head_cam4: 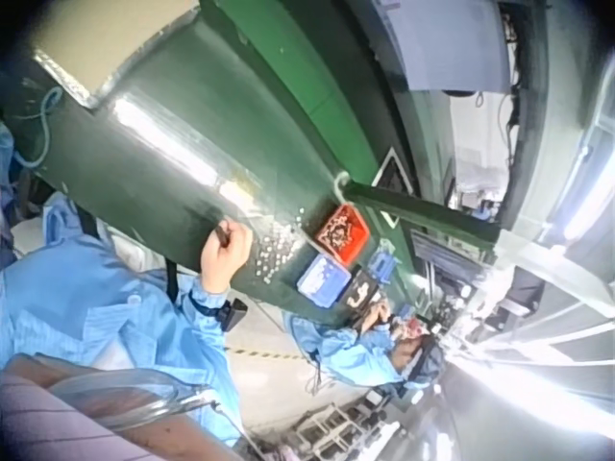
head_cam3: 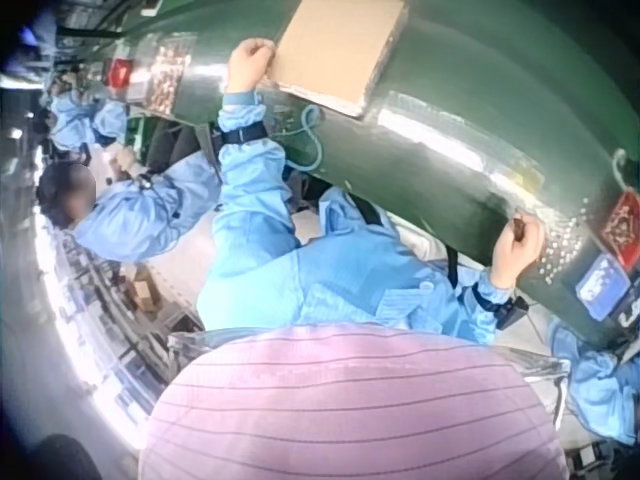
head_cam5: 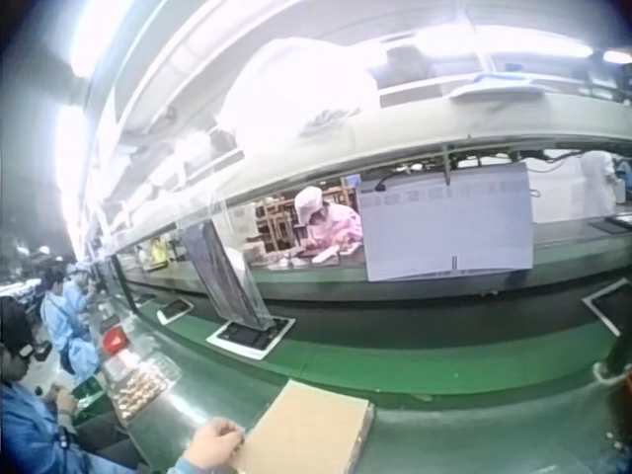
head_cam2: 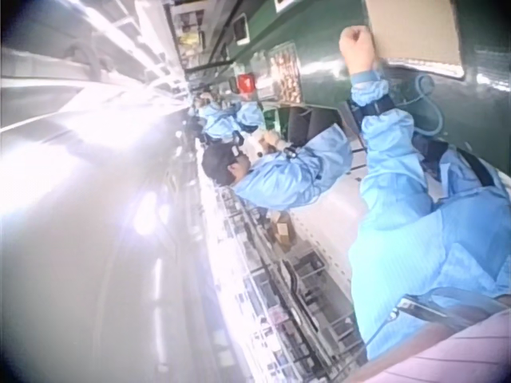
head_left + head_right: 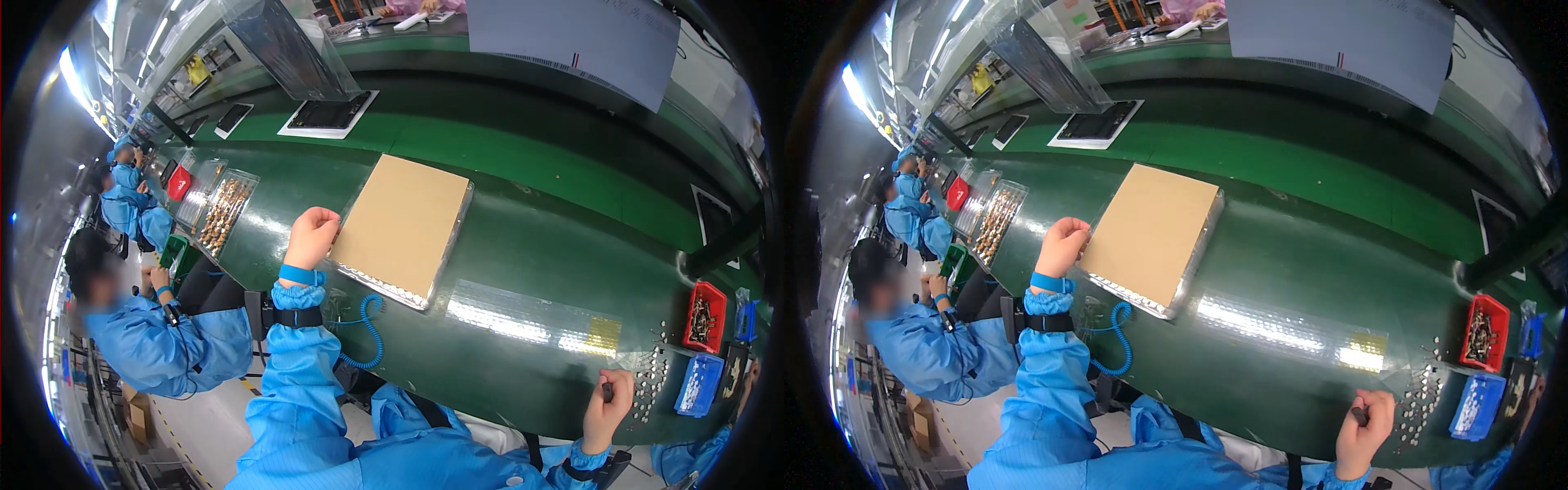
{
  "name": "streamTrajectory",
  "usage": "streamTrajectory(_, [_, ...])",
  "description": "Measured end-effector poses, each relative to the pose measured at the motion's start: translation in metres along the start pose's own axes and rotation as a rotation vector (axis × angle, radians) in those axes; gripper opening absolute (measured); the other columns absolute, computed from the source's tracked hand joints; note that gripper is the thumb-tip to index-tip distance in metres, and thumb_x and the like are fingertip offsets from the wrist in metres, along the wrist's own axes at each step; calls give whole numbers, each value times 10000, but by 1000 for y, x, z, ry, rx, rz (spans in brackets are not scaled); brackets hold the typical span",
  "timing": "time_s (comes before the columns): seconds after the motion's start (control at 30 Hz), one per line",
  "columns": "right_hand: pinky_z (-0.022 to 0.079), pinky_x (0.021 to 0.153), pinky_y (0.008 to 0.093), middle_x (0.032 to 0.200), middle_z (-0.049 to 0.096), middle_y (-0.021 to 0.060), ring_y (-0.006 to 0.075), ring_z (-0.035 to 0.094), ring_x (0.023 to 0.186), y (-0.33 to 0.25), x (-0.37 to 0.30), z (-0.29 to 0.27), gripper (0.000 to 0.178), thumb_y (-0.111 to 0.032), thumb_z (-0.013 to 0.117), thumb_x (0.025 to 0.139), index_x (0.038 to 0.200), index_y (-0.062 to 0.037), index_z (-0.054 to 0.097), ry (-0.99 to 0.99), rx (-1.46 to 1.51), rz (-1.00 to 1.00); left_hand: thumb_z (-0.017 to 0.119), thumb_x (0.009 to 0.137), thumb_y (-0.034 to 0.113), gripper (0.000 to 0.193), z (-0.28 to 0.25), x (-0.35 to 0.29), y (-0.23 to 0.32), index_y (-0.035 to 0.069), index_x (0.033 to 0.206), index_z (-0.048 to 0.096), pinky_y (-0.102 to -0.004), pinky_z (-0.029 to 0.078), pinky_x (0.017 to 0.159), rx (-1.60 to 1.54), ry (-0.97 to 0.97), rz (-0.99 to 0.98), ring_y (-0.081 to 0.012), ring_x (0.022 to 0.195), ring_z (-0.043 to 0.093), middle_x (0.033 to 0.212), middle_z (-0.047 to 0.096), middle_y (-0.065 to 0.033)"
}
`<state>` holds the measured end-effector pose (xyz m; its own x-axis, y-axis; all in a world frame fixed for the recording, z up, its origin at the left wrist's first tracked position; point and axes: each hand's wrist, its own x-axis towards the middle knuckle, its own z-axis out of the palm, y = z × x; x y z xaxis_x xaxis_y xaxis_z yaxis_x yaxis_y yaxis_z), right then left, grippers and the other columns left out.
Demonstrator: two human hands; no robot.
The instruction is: Manually assembling laptop or tablet components on a factory production line.
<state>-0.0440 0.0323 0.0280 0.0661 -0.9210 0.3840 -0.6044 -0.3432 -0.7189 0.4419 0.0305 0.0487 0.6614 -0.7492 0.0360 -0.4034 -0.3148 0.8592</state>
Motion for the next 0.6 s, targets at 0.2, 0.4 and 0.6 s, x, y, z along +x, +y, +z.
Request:
streamTrajectory(0.2, [368,578,297,749,475,127,233,469,647,3,-1,-3,83,47,520,731,806,16,536,4,15,-26,588,831,170,168,-12,15,8,10,884,582,-214,410,484,-200,-284,-179,-78,561,523,671,577,-12])
streamTrajectory(0.4, [390,602,313,743,485,134,256,487,667,3,-2,-7,75,39,526,734,805,19,538,11,14,-19,593,837,173,125,-17,11,50,53,822,561,-197,428,474,-416,-488,-186,-63,551,529,669,571,10])
streamTrajectory(0.6, [399,595,312,749,499,135,260,499,669,7,-5,-12,84,36,537,732,812,15,550,23,35,-5,611,808,150,146,0,2,114,29,746,559,-183,352,444,-217,-509,90,-52,517,503,616,552,2])
